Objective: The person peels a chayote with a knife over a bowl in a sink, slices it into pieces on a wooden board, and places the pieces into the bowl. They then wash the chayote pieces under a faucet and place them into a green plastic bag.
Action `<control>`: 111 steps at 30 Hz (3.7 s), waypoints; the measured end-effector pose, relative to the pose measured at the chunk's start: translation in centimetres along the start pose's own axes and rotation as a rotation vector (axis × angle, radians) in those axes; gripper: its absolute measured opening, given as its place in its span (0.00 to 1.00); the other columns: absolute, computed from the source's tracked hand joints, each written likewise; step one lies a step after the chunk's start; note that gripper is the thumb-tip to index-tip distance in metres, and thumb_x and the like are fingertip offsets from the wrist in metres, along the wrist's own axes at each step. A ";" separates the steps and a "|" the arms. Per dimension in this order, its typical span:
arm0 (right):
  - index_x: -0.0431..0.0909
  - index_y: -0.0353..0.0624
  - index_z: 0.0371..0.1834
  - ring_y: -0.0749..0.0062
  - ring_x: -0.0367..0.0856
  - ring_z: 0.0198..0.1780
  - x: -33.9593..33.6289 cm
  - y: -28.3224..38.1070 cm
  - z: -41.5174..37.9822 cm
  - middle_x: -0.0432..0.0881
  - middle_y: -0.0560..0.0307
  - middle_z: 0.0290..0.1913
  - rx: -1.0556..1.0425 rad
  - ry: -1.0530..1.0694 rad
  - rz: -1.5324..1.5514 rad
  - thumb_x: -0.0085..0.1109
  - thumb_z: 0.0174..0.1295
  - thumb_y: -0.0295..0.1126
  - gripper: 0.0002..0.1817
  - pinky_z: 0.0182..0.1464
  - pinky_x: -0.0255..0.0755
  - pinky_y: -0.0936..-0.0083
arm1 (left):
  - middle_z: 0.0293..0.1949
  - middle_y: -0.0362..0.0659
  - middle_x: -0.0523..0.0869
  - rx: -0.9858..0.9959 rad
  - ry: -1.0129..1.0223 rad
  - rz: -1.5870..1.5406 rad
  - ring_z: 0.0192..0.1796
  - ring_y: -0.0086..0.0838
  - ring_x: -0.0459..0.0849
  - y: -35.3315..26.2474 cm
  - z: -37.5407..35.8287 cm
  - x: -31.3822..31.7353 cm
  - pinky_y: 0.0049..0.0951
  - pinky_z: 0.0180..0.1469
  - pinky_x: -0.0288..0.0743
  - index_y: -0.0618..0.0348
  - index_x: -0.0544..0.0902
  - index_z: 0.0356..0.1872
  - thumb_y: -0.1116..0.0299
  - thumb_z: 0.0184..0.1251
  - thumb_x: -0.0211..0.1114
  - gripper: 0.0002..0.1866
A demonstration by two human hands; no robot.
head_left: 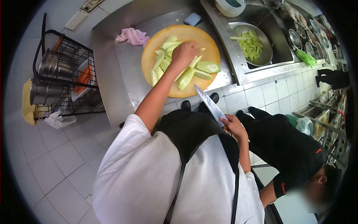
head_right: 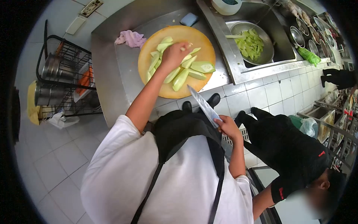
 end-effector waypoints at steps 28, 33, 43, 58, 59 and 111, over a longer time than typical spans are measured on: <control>0.76 0.37 0.39 0.34 0.82 0.36 4.1 1.6 7.3 0.82 0.36 0.27 -0.402 -0.321 -0.293 0.60 0.70 0.47 0.20 0.37 0.73 0.50 | 0.37 0.60 0.85 -0.359 -0.310 -0.277 0.35 0.52 0.87 11.8 -9.9 10.5 0.45 0.39 0.81 0.61 0.73 0.46 0.66 0.56 0.71 0.20; 0.78 0.42 0.48 0.38 0.83 0.34 4.5 4.7 5.5 0.83 0.38 0.33 -0.610 -0.502 -0.524 0.60 0.68 0.38 0.13 0.37 0.76 0.48 | 0.36 0.48 0.84 -0.507 -0.262 -0.626 0.19 0.28 0.83 12.6 -11.2 9.1 0.27 0.22 0.77 0.63 0.73 0.47 0.66 0.67 0.71 0.17; 0.74 0.47 0.57 0.44 0.84 0.30 7.2 4.9 4.3 0.79 0.44 0.36 -0.642 -0.543 -0.802 0.62 0.60 0.31 0.20 0.32 0.81 0.54 | 0.39 0.47 0.82 -0.175 -0.320 -0.435 0.24 0.29 0.85 10.5 -12.6 8.2 0.29 0.25 0.81 0.70 0.78 0.37 0.69 0.75 0.63 0.11; 0.74 0.45 0.58 0.43 0.84 0.29 7.1 4.2 2.9 0.80 0.42 0.34 -0.674 -0.587 -0.677 0.62 0.61 0.31 0.20 0.32 0.81 0.53 | 0.39 0.47 0.90 -0.197 -0.088 -0.593 0.34 0.26 0.89 10.0 -12.8 7.9 0.25 0.39 0.83 0.64 0.83 0.47 0.79 0.64 0.71 0.12; 0.74 0.45 0.58 0.43 0.84 0.29 7.1 4.1 2.9 0.80 0.42 0.34 -0.671 -0.578 -0.683 0.61 0.62 0.31 0.20 0.32 0.81 0.53 | 0.40 0.47 0.90 -0.210 -0.102 -0.640 0.33 0.24 0.88 10.5 -13.0 7.9 0.24 0.40 0.84 0.65 0.82 0.48 0.79 0.66 0.71 0.11; 0.77 0.48 0.60 0.44 0.85 0.32 6.6 0.4 2.5 0.82 0.45 0.36 -0.454 -0.561 -0.729 0.61 0.62 0.34 0.21 0.36 0.82 0.54 | 0.47 0.50 0.86 0.054 -0.247 -0.322 0.38 0.35 0.87 9.0 -12.6 6.2 0.33 0.43 0.82 0.62 0.77 0.59 0.72 0.69 0.69 0.19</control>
Point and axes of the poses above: each hand's wrist, its own z-axis towards the middle knuckle, its own x-axis out of the palm, y = z × x, the point moved 6 cm from there along z, towards the middle knuckle
